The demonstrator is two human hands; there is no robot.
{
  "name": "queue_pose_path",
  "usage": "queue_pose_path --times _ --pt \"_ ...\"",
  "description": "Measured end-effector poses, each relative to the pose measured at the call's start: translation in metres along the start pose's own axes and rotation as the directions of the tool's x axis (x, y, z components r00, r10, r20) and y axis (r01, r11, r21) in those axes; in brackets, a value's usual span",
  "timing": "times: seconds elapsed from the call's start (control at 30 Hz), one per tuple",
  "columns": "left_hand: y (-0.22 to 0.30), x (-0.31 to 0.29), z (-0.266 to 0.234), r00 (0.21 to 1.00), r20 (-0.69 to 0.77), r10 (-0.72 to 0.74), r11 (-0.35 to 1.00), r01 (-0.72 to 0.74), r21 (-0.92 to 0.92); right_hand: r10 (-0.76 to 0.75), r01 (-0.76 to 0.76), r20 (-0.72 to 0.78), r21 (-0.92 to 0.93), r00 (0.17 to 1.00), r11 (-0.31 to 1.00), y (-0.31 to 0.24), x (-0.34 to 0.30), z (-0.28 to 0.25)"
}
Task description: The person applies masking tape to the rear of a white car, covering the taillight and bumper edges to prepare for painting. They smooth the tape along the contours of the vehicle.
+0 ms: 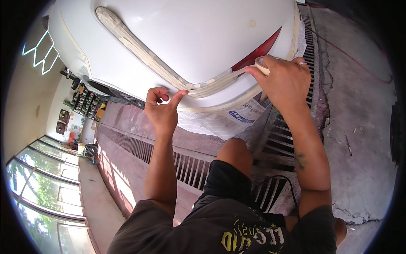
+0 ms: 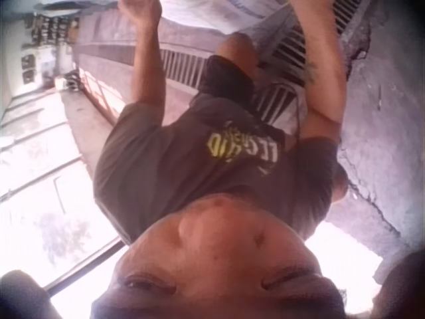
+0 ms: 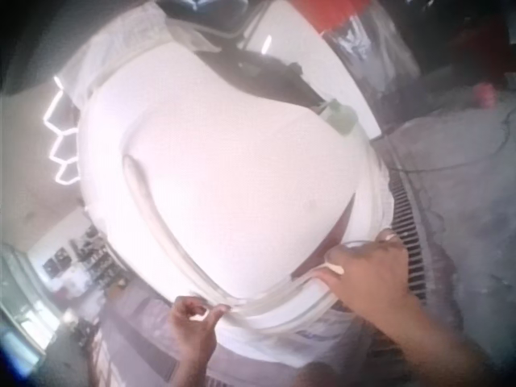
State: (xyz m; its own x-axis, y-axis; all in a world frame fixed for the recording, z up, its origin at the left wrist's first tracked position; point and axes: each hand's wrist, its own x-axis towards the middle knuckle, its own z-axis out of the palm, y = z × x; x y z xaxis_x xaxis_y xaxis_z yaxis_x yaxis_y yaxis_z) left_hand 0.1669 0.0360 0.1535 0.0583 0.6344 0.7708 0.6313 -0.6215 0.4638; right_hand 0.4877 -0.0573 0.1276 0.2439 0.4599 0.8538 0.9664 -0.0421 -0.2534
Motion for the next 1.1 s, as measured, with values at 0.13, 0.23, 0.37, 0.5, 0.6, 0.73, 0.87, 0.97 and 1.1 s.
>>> queue_pose_path --times 0.13,0.23,0.37,0.5,0.6,0.73,0.87,0.97,1.1 --pt "-0.014 -0.011 -0.002 0.962 -0.209 0.177 0.979 -0.151 0.136 -0.031 0.033 -0.062 0.021 0.998 0.999 0.000 0.000 0.000" --pt "-0.007 -0.009 0.008 0.921 -0.104 0.374 0.888 -0.324 0.327 -0.028 0.029 -0.055 0.016 0.998 0.999 0.000 -0.003 0.002" --pt "-0.008 -0.001 0.006 0.935 -0.030 0.353 0.875 -0.319 0.363 -0.026 0.028 -0.054 0.032 0.998 0.999 0.001 -0.003 -0.001" --pt "0.001 -0.007 0.005 0.929 -0.010 0.369 0.872 -0.343 0.349 -0.001 0.002 -0.019 0.027 1.000 1.000 0.003 -0.004 -0.004" --pt "0.028 -0.014 0.013 0.906 0.038 0.422 0.857 -0.412 0.310 0.017 -0.018 0.003 0.048 1.000 0.999 0.001 -0.005 -0.004" --pt "0.055 -0.018 0.034 0.894 0.005 0.447 0.841 -0.422 0.339 0.059 -0.059 0.033 0.026 0.998 0.998 -0.002 -0.002 0.000" --pt "0.073 -0.019 0.056 0.880 -0.013 0.475 0.810 -0.431 0.398 0.050 -0.050 0.048 0.001 0.998 0.999 -0.005 0.006 0.001" --pt "0.088 -0.018 0.071 0.899 -0.052 0.435 0.841 -0.385 0.381 0.051 -0.052 0.043 0.010 0.998 0.999 -0.006 0.009 -0.002" --pt "0.116 -0.018 0.082 0.941 -0.012 0.339 0.849 -0.300 0.435 0.049 -0.054 0.110 0.037 0.993 0.998 -0.007 0.013 -0.004"
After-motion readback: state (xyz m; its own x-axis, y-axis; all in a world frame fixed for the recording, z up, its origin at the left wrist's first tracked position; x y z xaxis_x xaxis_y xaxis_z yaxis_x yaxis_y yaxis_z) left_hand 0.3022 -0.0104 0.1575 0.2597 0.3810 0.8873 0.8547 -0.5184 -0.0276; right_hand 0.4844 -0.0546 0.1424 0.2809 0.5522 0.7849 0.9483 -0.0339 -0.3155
